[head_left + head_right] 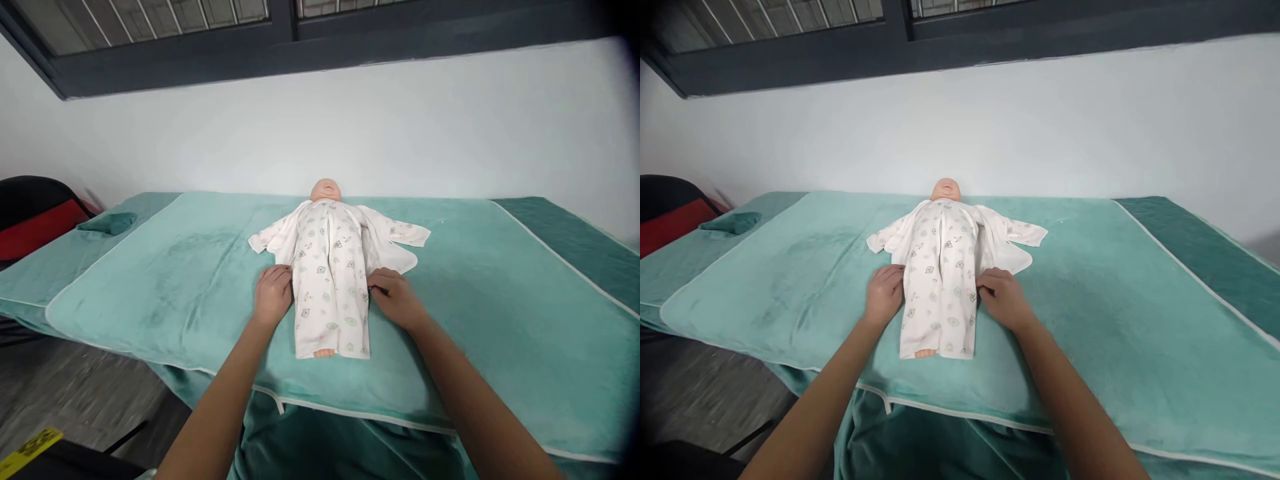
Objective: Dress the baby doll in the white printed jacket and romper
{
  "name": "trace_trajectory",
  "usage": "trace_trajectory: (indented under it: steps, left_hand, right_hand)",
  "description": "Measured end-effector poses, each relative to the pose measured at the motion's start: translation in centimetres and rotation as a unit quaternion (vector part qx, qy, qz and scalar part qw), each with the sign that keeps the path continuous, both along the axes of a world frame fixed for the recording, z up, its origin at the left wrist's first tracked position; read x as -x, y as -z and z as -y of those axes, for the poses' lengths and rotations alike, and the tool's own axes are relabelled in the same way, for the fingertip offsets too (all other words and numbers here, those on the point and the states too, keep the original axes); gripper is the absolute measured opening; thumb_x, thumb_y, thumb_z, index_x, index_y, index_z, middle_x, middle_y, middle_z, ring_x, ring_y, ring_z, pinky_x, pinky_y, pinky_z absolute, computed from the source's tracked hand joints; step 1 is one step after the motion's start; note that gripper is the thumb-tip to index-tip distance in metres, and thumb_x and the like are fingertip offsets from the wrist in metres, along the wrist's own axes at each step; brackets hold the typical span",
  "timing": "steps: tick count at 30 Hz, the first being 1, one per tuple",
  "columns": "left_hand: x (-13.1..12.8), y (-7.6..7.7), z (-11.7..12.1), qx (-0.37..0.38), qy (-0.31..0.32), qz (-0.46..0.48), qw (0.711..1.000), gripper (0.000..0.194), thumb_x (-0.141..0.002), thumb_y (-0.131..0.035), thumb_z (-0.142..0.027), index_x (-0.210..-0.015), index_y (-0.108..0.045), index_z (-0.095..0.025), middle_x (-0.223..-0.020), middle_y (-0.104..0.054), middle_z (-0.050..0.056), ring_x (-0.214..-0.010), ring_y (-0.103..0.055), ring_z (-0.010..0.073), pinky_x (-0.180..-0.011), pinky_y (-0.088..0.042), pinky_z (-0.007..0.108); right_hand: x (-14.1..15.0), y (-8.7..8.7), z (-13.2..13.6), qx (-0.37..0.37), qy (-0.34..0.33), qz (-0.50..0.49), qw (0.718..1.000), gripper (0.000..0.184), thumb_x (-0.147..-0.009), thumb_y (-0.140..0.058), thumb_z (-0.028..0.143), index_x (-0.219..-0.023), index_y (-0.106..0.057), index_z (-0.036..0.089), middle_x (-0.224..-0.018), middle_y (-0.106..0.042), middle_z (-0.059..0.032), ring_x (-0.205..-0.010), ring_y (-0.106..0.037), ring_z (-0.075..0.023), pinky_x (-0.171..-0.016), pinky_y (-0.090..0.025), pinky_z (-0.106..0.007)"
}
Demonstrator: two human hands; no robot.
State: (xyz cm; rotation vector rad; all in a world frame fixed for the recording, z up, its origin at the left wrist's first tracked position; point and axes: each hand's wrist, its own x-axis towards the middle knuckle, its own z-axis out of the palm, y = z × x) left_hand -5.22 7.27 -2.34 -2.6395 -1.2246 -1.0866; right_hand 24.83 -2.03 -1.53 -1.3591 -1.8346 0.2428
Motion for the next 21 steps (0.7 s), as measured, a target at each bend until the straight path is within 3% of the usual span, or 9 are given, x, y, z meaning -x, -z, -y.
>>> trace_trajectory:
  steps: [2,4,6,8,11,14,17,19,21]
  left_hand:
    - [0.1,0.3,-0.3,0.005,-0.009,0.033,0.999,0.031,-0.084,-0.042,-0.003,-0.082,-0.069,-0.018,-0.092,-0.075,0.007,-0.096,-0.066,0.0235,-0.085,-0.048,0.039]
    - [0.2,0.5,-0.5,0.023,-0.014,0.063,0.998,0.031,-0.083,-0.042,-0.003,-0.082,-0.068,-0.019,-0.089,-0.073,0.006,-0.089,-0.064,0.0221,-0.082,-0.048,0.037]
    - [0.2,0.6,-0.6,0.051,-0.019,0.098,0.994,0.032,-0.082,-0.041,-0.003,-0.083,-0.068,-0.019,-0.087,-0.072,0.004,-0.087,-0.063,0.0206,-0.081,-0.049,0.035]
    - [0.1,0.7,-0.8,0.078,-0.039,0.135,0.987,0.032,-0.081,-0.041,-0.003,-0.084,-0.068,-0.02,-0.088,-0.071,0.004,-0.087,-0.064,0.0197,-0.081,-0.05,0.033]
    - [0.0,0.8,-0.9,0.096,-0.082,0.161,0.979,0.03,-0.082,-0.042,-0.005,-0.087,-0.068,-0.019,-0.091,-0.07,0.004,-0.088,-0.064,0.0196,-0.082,-0.05,0.032]
    - [0.0,0.9,-1.0,0.099,-0.096,0.158,0.978,0.029,-0.082,-0.043,-0.006,-0.089,-0.068,-0.019,-0.093,-0.07,0.005,-0.09,-0.064,0.02,-0.083,-0.051,0.033]
    - [-0.1,1.0,-1.1,0.089,-0.11,0.151,0.978,0.029,-0.083,-0.043,-0.005,-0.091,-0.066,-0.019,-0.096,-0.068,0.006,-0.092,-0.063,0.0207,-0.084,-0.051,0.034]
    - [-0.2,1.0,-1.2,0.064,-0.134,0.136,0.979,0.029,-0.083,-0.043,-0.004,-0.094,-0.066,-0.019,-0.101,-0.067,0.008,-0.099,-0.061,0.0229,-0.089,-0.05,0.036]
    - [-0.3,1.1,-1.3,0.039,-0.169,0.116,0.978,0.028,-0.084,-0.044,-0.006,-0.099,-0.065,-0.017,-0.109,-0.066,0.012,-0.109,-0.058,0.026,-0.097,-0.048,0.039]
  right_hand:
    - [-1.5,0.2,-0.7,-0.011,0.088,-0.051,0.995,0.023,-0.086,-0.047,0.018,-0.092,-0.069,0.022,-0.097,-0.07,-0.0056,-0.096,-0.063,-0.0228,-0.088,-0.047,-0.037]
    - [-3.3,0.4,-1.8,-0.006,0.239,-0.037,0.97,0.027,-0.085,-0.053,0.028,-0.105,-0.068,0.018,-0.113,-0.068,-0.0132,-0.11,-0.06,-0.0289,-0.098,-0.044,-0.043]
    - [-5.0,0.5,-3.1,0.058,0.36,0.018,0.931,0.042,-0.083,-0.058,0.039,-0.114,-0.066,0.012,-0.122,-0.064,-0.0211,-0.117,-0.056,-0.0358,-0.1,-0.042,-0.048]
    - [-6.1,0.4,-4.0,0.14,0.404,0.063,0.902,0.053,-0.083,-0.058,0.047,-0.12,-0.064,0.011,-0.123,-0.063,-0.0235,-0.116,-0.056,-0.0386,-0.095,-0.043,-0.049]
    - [-6.6,-0.2,-4.6,0.223,0.388,0.065,0.892,0.047,-0.084,-0.054,0.049,-0.116,-0.066,0.017,-0.113,-0.069,-0.0183,-0.106,-0.062,-0.0358,-0.087,-0.045,-0.045]
    - [-6.5,-1.1,-5.3,0.245,0.331,-0.028,0.911,0.032,-0.077,-0.062,0.046,-0.094,-0.068,0.02,-0.1,-0.071,-0.0125,-0.096,-0.065,-0.0324,-0.081,-0.046,-0.041]
    - [-5.6,-2.5,-6.2,0.185,0.221,-0.264,0.92,0.03,-0.072,-0.07,0.045,-0.09,-0.065,0.022,-0.1,-0.071,-0.008,-0.093,-0.065,-0.028,-0.078,-0.05,-0.038]
    - [-4.3,-4.2,-6.6,0.115,0.127,-0.422,0.89,0.033,-0.073,-0.072,0.044,-0.097,-0.063,0.025,-0.1,-0.07,-0.0042,-0.091,-0.065,-0.0237,-0.076,-0.052,-0.035]
    - [-2.6,-6.3,-6.6,0.068,0.047,-0.481,0.873,0.034,-0.075,-0.075,0.042,-0.102,-0.061,0.027,-0.098,-0.069,-0.0011,-0.087,-0.065,-0.0201,-0.075,-0.052,-0.033]
